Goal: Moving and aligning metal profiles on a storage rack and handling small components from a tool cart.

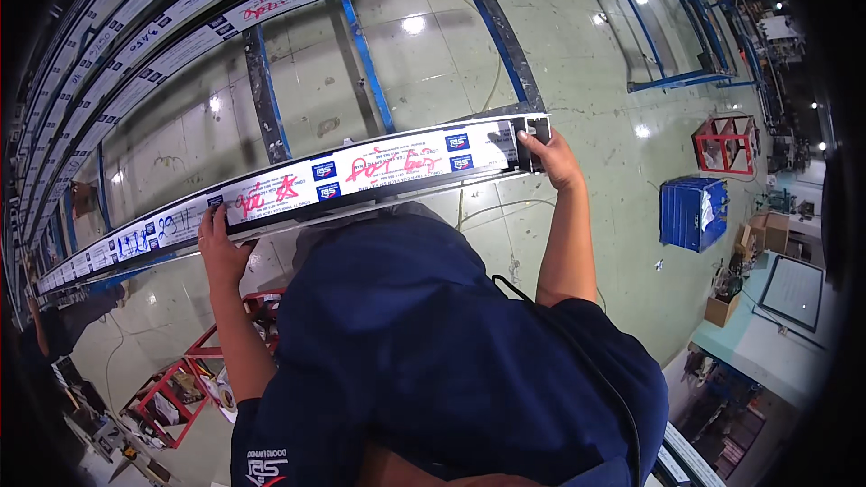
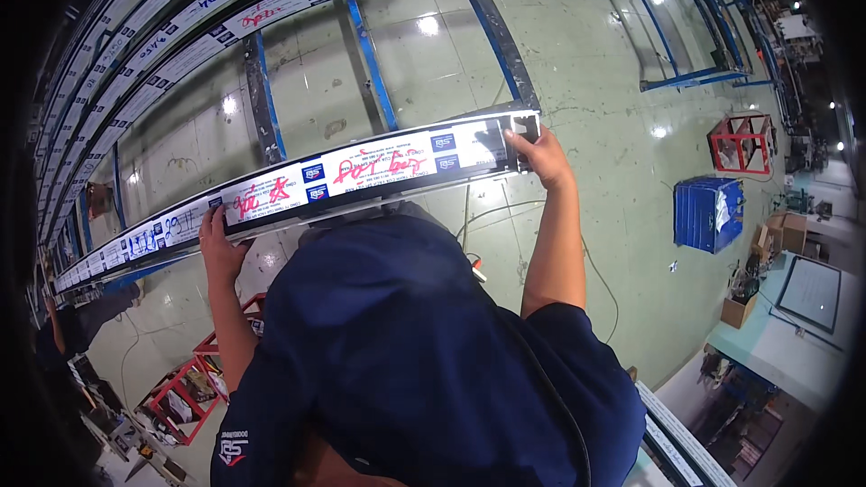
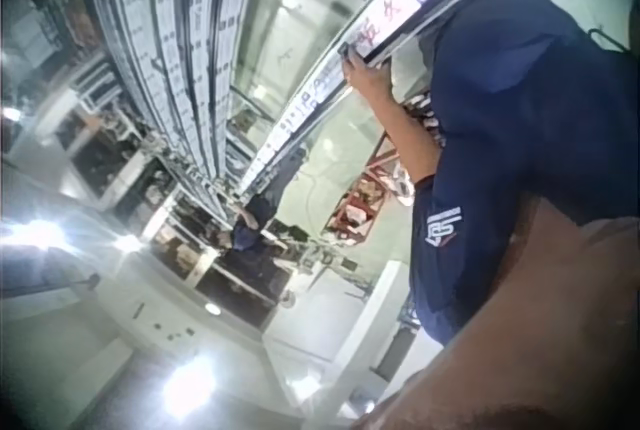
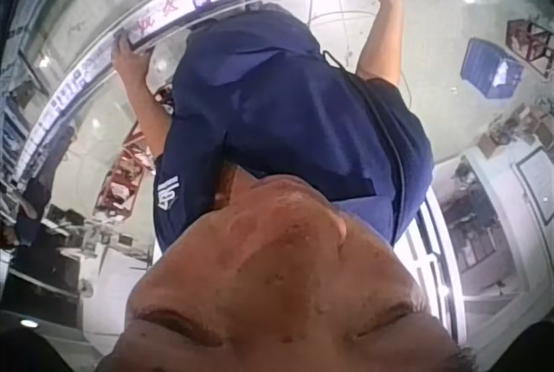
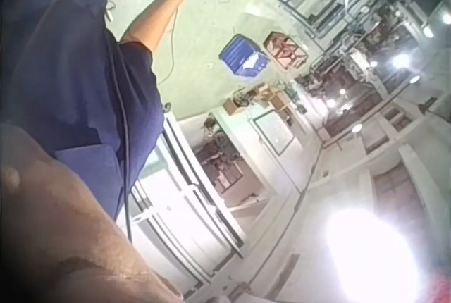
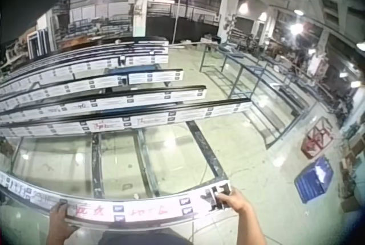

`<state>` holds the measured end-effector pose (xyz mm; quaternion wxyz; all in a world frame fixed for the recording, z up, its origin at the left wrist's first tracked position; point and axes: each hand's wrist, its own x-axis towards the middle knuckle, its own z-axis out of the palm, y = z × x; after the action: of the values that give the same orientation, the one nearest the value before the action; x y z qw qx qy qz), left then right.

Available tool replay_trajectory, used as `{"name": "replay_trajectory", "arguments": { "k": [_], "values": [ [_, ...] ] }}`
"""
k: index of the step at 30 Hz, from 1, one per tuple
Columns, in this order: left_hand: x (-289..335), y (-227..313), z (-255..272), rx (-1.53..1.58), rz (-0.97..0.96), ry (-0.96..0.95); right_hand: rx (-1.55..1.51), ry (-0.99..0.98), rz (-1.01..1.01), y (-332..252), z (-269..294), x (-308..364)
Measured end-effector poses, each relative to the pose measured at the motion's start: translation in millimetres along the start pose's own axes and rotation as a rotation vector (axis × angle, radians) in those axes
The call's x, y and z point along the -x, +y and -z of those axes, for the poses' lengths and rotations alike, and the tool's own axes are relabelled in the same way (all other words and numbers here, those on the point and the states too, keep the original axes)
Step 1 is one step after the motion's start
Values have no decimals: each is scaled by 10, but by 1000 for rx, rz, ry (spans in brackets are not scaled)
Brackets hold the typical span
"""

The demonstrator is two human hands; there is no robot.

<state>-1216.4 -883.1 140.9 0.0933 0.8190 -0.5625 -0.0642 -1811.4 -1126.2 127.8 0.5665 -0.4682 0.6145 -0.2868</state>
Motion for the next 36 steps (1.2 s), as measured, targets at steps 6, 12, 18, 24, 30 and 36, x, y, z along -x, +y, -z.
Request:
{"name": "replay_trajectory", "arguments": {
  "k": [6, 12, 18, 24, 30, 36],
  "values": [
    [6, -23, 7, -7, 15, 6, 157, -20, -89, -171, -17, -109],
    [19, 1, 20, -11, 3, 8, 225, -5, -108, -203, -11, -132],
    [59, -25, -13, -20, 15, 4, 276, 0, -113, -132, 18, -213],
    [16, 32, 19, -29, 37, -27, 263, 21, -49, -78, 38, -192],
    [-96, 242, 153, 138, -74, -58, 440, 143, -28, -225, 17, -28],
    [-493, 1374, 156, 288, -532, -18, 42, 657, 41, 46, -365, 341]
  ]
}}
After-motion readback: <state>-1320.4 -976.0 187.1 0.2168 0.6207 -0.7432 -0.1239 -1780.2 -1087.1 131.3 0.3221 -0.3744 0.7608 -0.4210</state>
